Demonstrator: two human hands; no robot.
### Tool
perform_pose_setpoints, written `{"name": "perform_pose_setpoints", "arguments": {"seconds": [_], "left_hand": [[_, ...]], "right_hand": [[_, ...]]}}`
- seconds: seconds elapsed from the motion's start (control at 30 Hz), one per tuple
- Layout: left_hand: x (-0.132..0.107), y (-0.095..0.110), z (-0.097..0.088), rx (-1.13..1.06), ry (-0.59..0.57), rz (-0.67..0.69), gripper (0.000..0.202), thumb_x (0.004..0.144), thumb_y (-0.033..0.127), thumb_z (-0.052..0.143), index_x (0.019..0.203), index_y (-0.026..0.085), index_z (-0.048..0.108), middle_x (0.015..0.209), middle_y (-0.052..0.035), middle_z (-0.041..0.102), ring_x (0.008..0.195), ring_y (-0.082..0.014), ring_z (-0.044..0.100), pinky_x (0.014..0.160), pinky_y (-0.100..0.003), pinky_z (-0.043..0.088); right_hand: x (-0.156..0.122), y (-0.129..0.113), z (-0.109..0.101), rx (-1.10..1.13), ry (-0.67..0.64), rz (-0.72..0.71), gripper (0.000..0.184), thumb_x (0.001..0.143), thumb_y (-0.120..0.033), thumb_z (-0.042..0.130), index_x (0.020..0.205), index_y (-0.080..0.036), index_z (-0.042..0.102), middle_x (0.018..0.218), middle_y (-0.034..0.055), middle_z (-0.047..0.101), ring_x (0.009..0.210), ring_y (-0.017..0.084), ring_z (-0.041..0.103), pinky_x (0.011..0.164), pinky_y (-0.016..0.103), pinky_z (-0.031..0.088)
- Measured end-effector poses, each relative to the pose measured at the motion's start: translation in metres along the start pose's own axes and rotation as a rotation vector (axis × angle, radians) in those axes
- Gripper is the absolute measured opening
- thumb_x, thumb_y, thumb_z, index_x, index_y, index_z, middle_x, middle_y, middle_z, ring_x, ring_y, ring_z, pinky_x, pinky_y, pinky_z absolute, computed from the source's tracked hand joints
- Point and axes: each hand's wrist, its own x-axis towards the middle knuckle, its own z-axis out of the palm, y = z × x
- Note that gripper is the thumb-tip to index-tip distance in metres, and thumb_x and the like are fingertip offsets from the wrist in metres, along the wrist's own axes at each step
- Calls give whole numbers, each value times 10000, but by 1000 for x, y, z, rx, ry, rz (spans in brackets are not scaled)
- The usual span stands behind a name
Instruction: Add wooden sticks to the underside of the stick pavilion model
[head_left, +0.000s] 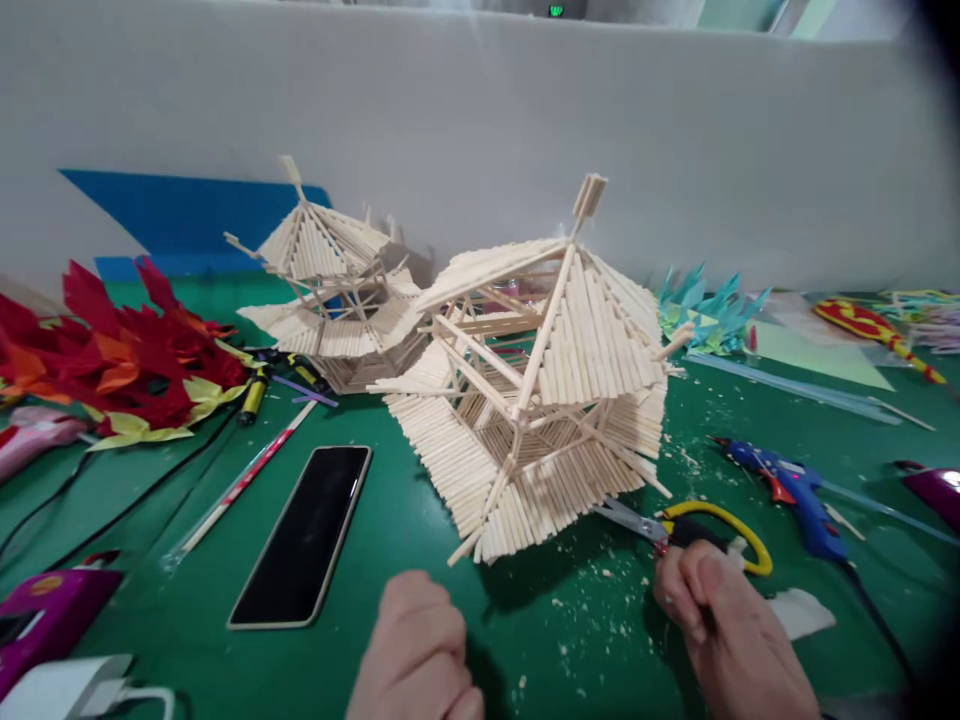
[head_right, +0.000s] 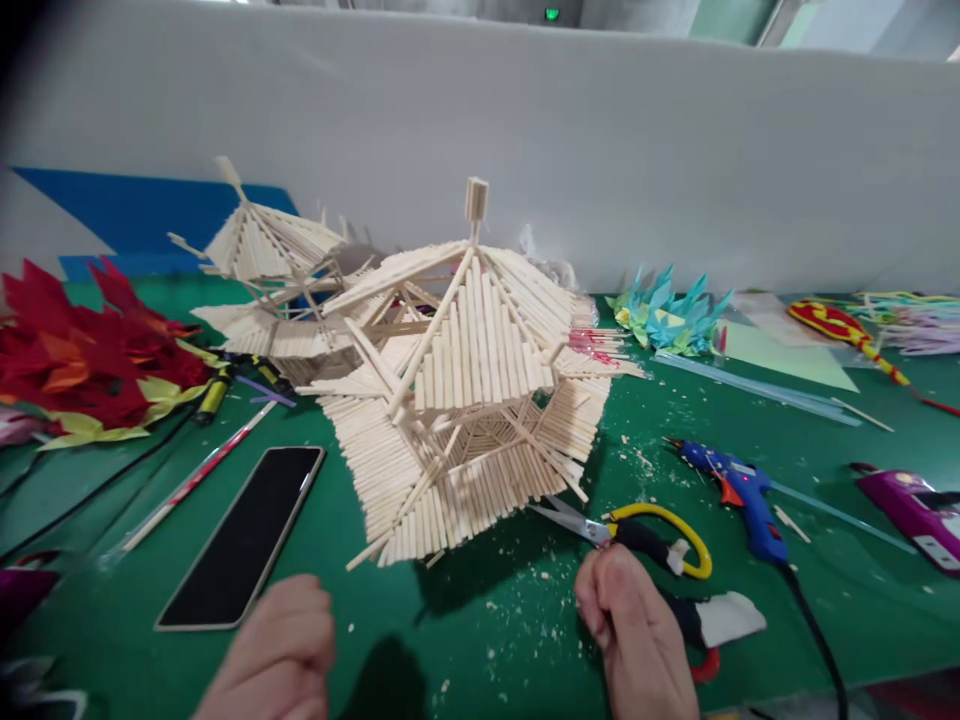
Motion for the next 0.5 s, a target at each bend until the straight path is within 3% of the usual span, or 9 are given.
{"name": "perform_pose_setpoints", "arguments": {"seconds": [0.03, 0.1, 0.17, 0.27, 0.4, 0.5], "left_hand": [[-8, -2, 6, 69, -161, 9, 281, 846, 197, 350, 567, 216, 385, 524, 6, 492, 531, -132, 489, 526, -269, 427], [-18, -7, 19, 134, -246, -22, 144, 801, 93, 410, 733, 190, 492, 623, -32, 575, 582, -147, 536, 548, -275, 450], [-20, -14, 31, 228, -291, -43, 148, 786, 92, 441, 874, 158, 540, 702, -78, 628, 633, -191, 583, 557, -314, 473], [-19, -25, 46, 352, -363, -62, 147, 771, 128, 476, 861, 151, 590, 748, -104, 660, 691, -261, 615, 571, -395, 493], [-17, -36, 60, 426, -409, -81, 128, 823, 208, 495, 894, 157, 587, 847, -44, 640, 739, -181, 609, 656, -367, 498], [-19, -39, 65, 453, -432, -72, 185, 844, 278, 485, 971, 167, 562, 969, -41, 607, 779, -143, 592, 687, -338, 496]], "right_hand": [[-2, 2, 1, 19, 8, 11, 436, 882, -447, 304, 535, -202, 399, 524, -32, 352, 495, 116, 295, 469, 248, 266], [-6, 5, 4, 94, 21, 14, 407, 884, -435, 306, 564, -203, 403, 553, -29, 371, 505, 112, 310, 468, 239, 275], [-8, 7, 5, 130, -4, -11, 361, 875, -428, 339, 604, -205, 424, 588, -26, 399, 506, 103, 330, 459, 227, 289], [-9, 10, 7, 115, -12, -43, 323, 859, -429, 384, 634, -205, 443, 602, -32, 414, 483, 86, 332, 448, 213, 295], [-12, 10, 10, 36, 45, -40, 343, 810, -480, 454, 618, -197, 470, 585, -37, 439, 454, 69, 337, 429, 195, 298], [-14, 9, 12, -10, 94, -58, 292, 737, -497, 548, 678, -213, 510, 588, -21, 520, 494, 101, 457, 452, 198, 375]]}}
